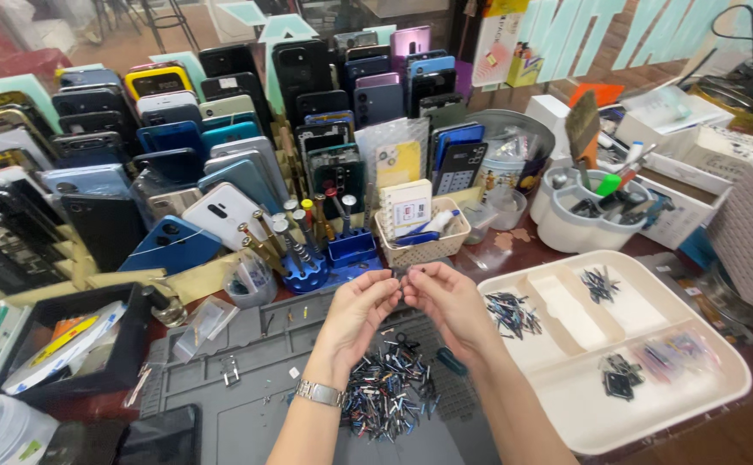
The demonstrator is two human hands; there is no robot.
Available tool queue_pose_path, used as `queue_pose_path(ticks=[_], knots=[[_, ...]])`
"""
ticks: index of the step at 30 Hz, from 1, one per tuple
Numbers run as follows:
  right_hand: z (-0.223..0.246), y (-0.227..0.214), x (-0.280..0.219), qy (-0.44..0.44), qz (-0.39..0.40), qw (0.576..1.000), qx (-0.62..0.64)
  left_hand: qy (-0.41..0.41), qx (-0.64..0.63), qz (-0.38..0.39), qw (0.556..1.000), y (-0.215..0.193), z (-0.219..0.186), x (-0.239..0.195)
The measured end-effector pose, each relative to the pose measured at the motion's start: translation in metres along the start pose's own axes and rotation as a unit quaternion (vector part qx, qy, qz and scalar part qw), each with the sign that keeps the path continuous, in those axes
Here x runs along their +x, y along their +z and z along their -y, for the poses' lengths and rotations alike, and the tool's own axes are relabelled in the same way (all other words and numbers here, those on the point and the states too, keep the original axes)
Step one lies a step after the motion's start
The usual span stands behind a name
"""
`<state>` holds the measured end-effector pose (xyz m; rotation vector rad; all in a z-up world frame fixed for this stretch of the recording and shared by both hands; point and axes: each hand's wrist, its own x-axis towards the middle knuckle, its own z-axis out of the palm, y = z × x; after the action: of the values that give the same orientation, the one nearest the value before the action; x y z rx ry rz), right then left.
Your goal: The person sorts small electronic components from a pile on a work mat into a compartmentalized tray. They pick up individual components, inspect them, and place them into specific sections of the tray.
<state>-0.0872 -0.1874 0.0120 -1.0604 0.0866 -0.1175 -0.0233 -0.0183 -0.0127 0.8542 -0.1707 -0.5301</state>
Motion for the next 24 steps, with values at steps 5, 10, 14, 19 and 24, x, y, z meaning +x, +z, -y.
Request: queue_pose_path(ticks=[5, 10, 14, 19, 24], knots=[[0.063, -0.058, -0.037, -0.007, -0.065, 0.981, -0.185, -0.029, 0.03, 0.051, 0.998, 0.072, 0.049, 0.005], [0.097, -0.105, -0.051, -0.027, -0.075, 0.969, -0.236, 0.002, 0.126, 0.03, 0.992, 0.13, 0.084, 0.02], [0.106, -0.117, -0.054, -0.02, -0.101, 0.919, -0.38, 0.018, 0.171, 0.011, 0.985, 0.139, 0.088, 0.028], [0.11, -0.104, -0.064, 0.048, -0.152, 0.803, -0.574, 0.004, 0.151, 0.009, 0.988, 0.131, 0.089, 0.031], [0.121, -0.101, -0.064, -0.043, -0.112, 0.889, -0.441, 0.001, 0.146, 0.04, 0.988, 0.136, 0.091, 0.034]])
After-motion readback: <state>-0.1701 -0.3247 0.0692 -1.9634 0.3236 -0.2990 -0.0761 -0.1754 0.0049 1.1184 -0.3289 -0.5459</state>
